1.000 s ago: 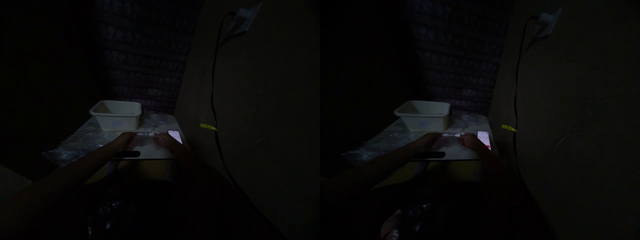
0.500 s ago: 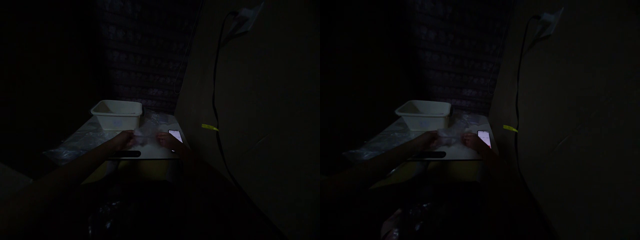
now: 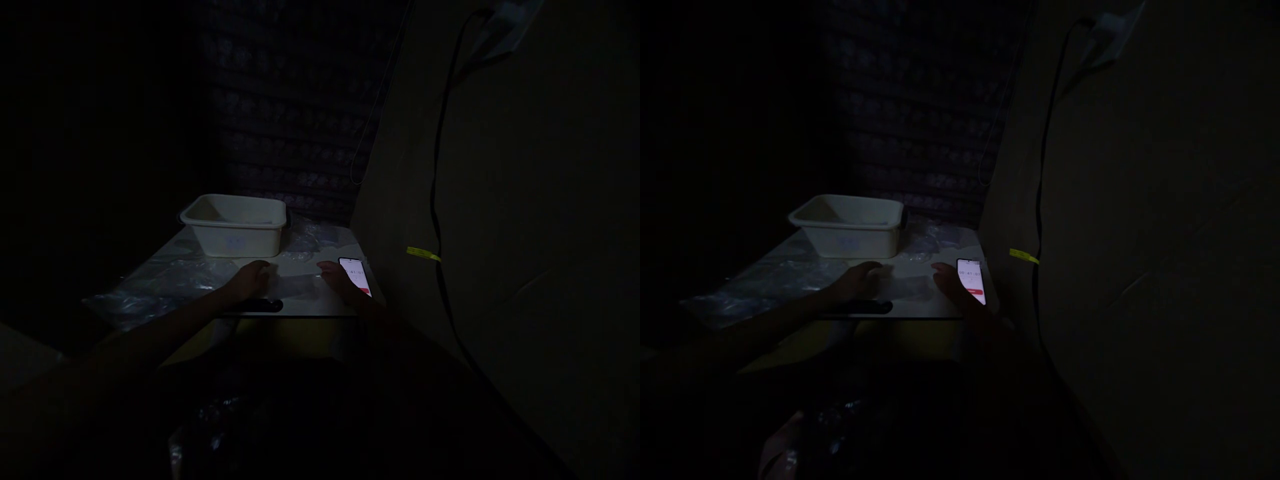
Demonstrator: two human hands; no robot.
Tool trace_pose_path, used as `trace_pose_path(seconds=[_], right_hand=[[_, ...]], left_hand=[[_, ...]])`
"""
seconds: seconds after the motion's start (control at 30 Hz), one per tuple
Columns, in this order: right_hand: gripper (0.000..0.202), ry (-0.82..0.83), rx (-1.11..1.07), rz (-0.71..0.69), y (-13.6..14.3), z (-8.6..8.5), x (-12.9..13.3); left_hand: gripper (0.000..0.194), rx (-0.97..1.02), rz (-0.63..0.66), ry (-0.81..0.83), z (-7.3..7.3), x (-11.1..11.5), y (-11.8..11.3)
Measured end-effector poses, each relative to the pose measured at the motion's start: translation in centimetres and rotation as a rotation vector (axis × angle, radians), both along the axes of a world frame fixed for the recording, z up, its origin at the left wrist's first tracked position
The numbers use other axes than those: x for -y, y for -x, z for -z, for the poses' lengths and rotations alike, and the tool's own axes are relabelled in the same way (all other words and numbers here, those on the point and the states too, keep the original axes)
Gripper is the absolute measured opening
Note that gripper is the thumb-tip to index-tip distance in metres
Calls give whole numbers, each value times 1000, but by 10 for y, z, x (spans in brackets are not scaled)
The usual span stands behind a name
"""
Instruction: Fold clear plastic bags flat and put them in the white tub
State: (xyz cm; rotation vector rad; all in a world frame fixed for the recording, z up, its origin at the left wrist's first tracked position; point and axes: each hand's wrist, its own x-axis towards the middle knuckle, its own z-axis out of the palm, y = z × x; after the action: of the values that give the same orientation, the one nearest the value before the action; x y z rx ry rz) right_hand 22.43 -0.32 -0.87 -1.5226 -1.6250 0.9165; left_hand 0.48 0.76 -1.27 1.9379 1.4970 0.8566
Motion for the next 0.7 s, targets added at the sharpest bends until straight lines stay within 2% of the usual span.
trace_pose_path(seconds=[0.03,0.1,0.17,0.23,0.33,0.5,0.7], right_hand=[[36,-88,105,22,4,0,0],[37,-269,335,-5,14,2,3],[38,-379,510,-123,28,6,8],[40,-462,640,-264,42,12,14],[46,-469,752,-341,57,22,21],[54,-381,802,-363,60,33,24],[55,-420,867,-270,46,39,22]], left_hand=[[36,-64,78,-39,1,4,-2],[50,-320,282,-137,6,13,-8],[62,-551,342,-190,15,19,-15],[73,-683,347,-237,25,23,-21],[80,-758,378,-280,31,27,-24],[77,-773,407,-273,25,31,-23],[80,-803,382,-283,29,31,-24]])
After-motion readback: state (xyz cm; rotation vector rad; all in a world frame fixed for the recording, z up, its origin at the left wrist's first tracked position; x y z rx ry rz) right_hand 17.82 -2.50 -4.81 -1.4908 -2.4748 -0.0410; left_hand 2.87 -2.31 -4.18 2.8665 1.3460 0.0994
